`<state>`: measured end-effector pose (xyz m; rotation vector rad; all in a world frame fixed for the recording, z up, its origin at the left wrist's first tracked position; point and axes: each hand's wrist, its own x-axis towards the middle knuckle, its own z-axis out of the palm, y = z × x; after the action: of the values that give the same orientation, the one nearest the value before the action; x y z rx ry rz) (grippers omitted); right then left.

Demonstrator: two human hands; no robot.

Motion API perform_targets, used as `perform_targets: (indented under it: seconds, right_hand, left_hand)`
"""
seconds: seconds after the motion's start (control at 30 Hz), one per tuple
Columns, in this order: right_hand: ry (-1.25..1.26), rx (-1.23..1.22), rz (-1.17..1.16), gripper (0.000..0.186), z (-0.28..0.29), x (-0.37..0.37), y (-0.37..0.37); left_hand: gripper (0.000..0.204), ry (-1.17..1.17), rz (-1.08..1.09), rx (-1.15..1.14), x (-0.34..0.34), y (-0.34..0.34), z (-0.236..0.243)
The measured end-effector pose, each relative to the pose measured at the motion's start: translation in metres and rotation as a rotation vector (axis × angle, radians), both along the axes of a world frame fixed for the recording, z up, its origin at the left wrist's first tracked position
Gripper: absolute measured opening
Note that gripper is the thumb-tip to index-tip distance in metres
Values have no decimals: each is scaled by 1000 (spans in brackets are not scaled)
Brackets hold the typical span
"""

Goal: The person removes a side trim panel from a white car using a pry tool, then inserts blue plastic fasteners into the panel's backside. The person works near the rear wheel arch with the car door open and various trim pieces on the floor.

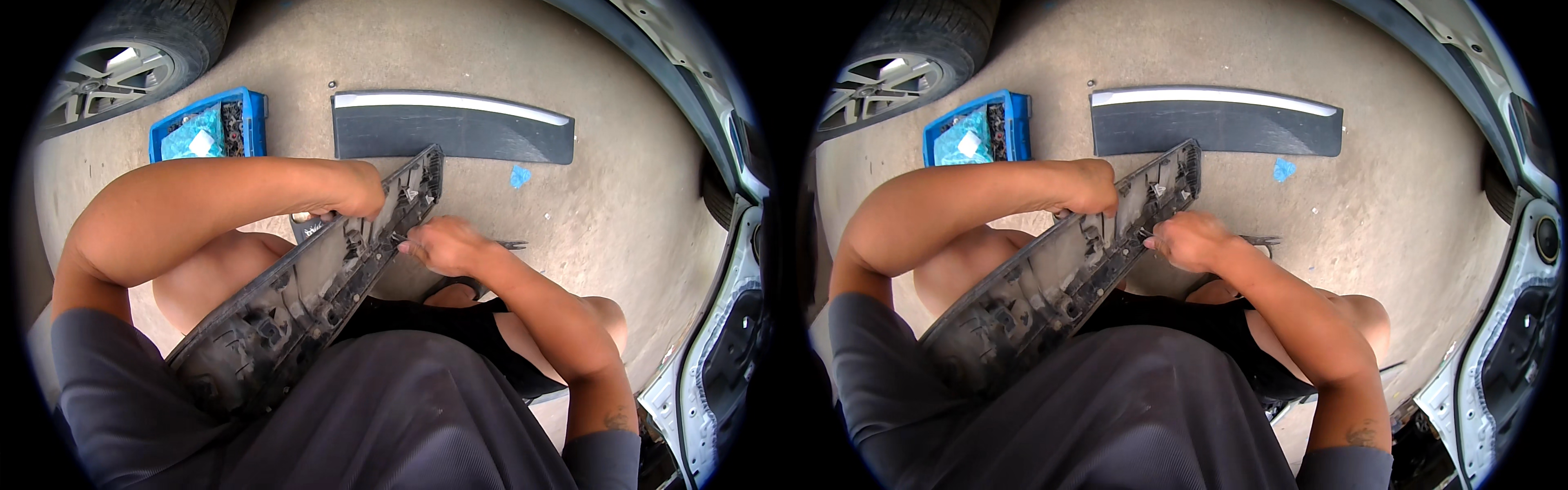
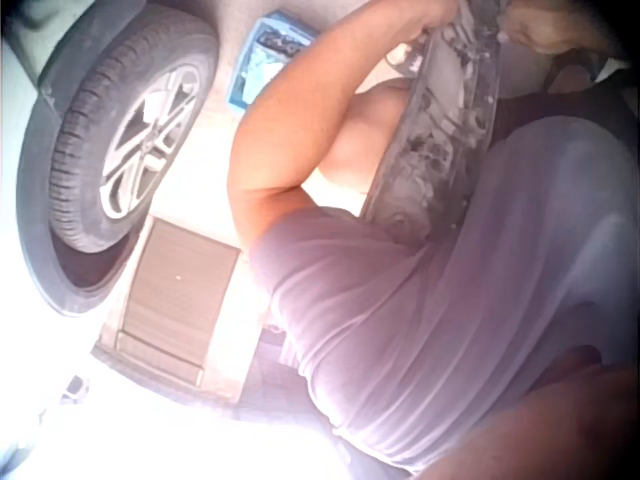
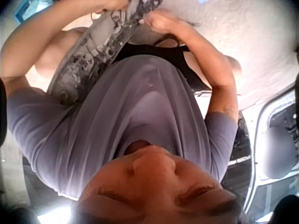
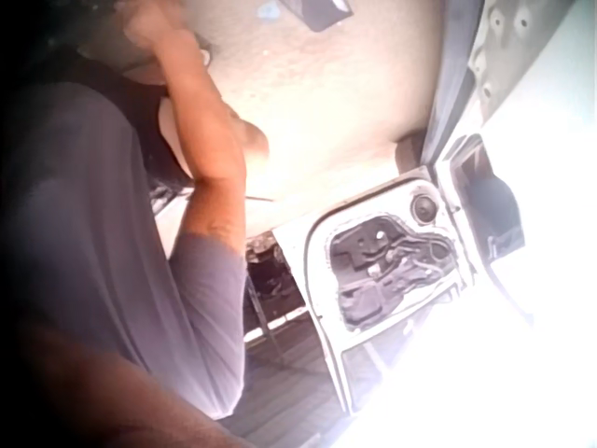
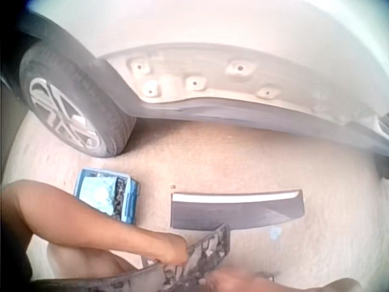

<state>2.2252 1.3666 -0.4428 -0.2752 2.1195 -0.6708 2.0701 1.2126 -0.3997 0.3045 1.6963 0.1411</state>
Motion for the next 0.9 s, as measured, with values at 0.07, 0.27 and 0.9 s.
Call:
perform_targets:
  seconds: [0.07, 0.27, 0.9]
  right_hand:
    - [-7, 0, -2, 44, 2, 0, 0]
    - [-194, 675, -89, 40, -59, 9, 67]
    - [-401, 458, -160, 62, -62, 8, 137]
  left_hand:
    - [31, 4, 15, 22, -1, -1, 2]
    - [33, 8, -49, -27, 1, 0, 0]
    - [32, 7, 54, 271, -24, -10, 55]
